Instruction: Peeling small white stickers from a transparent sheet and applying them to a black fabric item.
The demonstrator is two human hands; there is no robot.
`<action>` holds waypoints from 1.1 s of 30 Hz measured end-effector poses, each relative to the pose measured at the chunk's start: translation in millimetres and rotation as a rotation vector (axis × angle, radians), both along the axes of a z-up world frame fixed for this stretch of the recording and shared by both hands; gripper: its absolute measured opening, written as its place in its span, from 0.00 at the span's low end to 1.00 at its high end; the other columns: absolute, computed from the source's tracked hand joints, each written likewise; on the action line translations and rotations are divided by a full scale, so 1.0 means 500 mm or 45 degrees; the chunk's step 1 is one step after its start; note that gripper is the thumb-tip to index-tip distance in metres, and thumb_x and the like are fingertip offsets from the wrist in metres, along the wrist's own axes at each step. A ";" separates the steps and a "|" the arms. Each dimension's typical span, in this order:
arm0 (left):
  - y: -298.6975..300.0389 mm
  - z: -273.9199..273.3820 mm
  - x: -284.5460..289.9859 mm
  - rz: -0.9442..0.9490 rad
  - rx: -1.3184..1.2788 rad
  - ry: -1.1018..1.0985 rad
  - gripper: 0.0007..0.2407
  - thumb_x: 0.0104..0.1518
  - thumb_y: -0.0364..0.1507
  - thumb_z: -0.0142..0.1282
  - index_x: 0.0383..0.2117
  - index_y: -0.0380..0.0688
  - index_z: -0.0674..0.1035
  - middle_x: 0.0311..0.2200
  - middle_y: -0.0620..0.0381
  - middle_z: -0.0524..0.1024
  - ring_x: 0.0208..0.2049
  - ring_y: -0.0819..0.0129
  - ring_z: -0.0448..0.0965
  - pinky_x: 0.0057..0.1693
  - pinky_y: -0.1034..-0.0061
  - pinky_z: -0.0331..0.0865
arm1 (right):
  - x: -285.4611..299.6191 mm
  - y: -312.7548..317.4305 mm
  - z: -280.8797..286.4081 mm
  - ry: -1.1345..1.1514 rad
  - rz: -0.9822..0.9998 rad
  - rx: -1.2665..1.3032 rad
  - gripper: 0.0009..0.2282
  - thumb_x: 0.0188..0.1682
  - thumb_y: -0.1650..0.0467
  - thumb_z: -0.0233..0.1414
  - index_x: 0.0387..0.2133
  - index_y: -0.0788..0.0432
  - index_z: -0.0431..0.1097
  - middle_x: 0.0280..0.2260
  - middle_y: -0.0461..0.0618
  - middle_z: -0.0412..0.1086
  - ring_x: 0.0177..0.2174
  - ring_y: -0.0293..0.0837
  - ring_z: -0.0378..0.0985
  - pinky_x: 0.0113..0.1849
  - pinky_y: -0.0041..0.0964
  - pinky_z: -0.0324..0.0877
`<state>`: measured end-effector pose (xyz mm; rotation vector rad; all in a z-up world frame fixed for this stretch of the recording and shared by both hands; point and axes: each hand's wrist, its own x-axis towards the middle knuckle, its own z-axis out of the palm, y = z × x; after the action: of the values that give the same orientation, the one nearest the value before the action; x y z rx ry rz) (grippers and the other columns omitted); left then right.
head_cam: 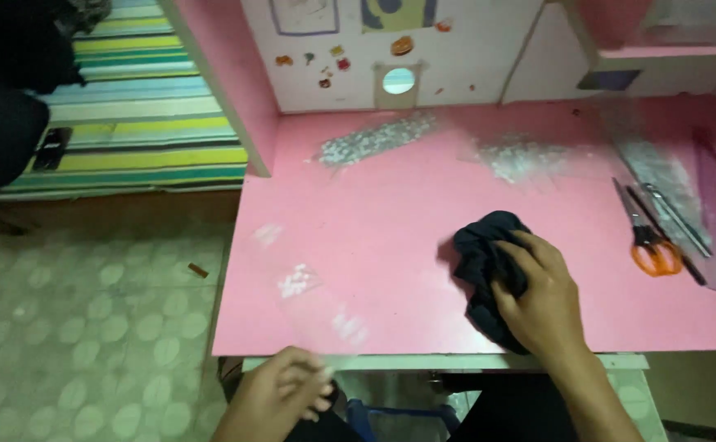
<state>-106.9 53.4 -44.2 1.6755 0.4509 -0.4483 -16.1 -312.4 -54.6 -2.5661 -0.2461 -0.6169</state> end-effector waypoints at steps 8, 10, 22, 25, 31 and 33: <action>0.073 0.054 0.069 -0.033 1.288 -0.184 0.24 0.54 0.52 0.56 0.55 0.59 0.77 0.47 0.60 0.81 0.47 0.57 0.80 0.50 0.57 0.75 | -0.013 0.010 0.002 -0.055 0.012 0.042 0.22 0.39 0.74 0.57 0.51 0.56 0.74 0.56 0.55 0.70 0.57 0.55 0.69 0.58 0.49 0.66; 0.077 0.035 0.059 0.171 1.440 -0.573 0.36 0.49 0.54 0.60 0.60 0.44 0.72 0.58 0.40 0.70 0.61 0.45 0.67 0.59 0.46 0.65 | -0.016 0.009 0.005 0.014 -0.049 0.035 0.23 0.39 0.73 0.57 0.52 0.54 0.74 0.56 0.53 0.70 0.56 0.56 0.69 0.57 0.51 0.66; 0.060 0.047 -0.066 0.775 0.335 0.095 0.10 0.61 0.28 0.59 0.43 0.37 0.84 0.29 0.37 0.85 0.25 0.50 0.88 0.31 0.66 0.76 | -0.018 0.003 0.065 0.188 0.273 0.067 0.44 0.26 0.58 0.68 0.60 0.60 0.62 0.66 0.63 0.52 0.67 0.61 0.53 0.64 0.58 0.52; 0.063 0.080 -0.005 0.461 0.209 0.098 0.11 0.60 0.26 0.58 0.46 0.37 0.83 0.23 0.36 0.83 0.23 0.54 0.83 0.31 0.65 0.77 | -0.019 -0.026 0.035 0.212 0.218 0.024 0.33 0.32 0.67 0.62 0.57 0.55 0.66 0.65 0.57 0.60 0.64 0.56 0.63 0.61 0.50 0.59; -0.017 0.094 0.176 -0.206 0.445 -0.199 0.04 0.59 0.31 0.58 0.36 0.49 0.78 0.24 0.60 0.78 0.21 0.71 0.78 0.32 0.76 0.71 | 0.030 -0.010 0.056 -0.115 0.035 0.324 0.26 0.32 0.75 0.59 0.50 0.60 0.69 0.51 0.58 0.72 0.52 0.56 0.74 0.56 0.46 0.65; -0.052 0.095 0.226 -0.291 0.501 -0.277 0.09 0.56 0.32 0.59 0.42 0.47 0.78 0.23 0.53 0.80 0.21 0.65 0.82 0.35 0.69 0.75 | 0.046 0.043 0.083 -0.201 0.019 0.430 0.26 0.33 0.75 0.62 0.50 0.56 0.70 0.49 0.56 0.72 0.52 0.57 0.75 0.55 0.49 0.66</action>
<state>6.4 27.3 3.4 2.1437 0.1932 -0.3515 7.0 -290.8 -12.9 -2.1936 -0.1949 -0.7843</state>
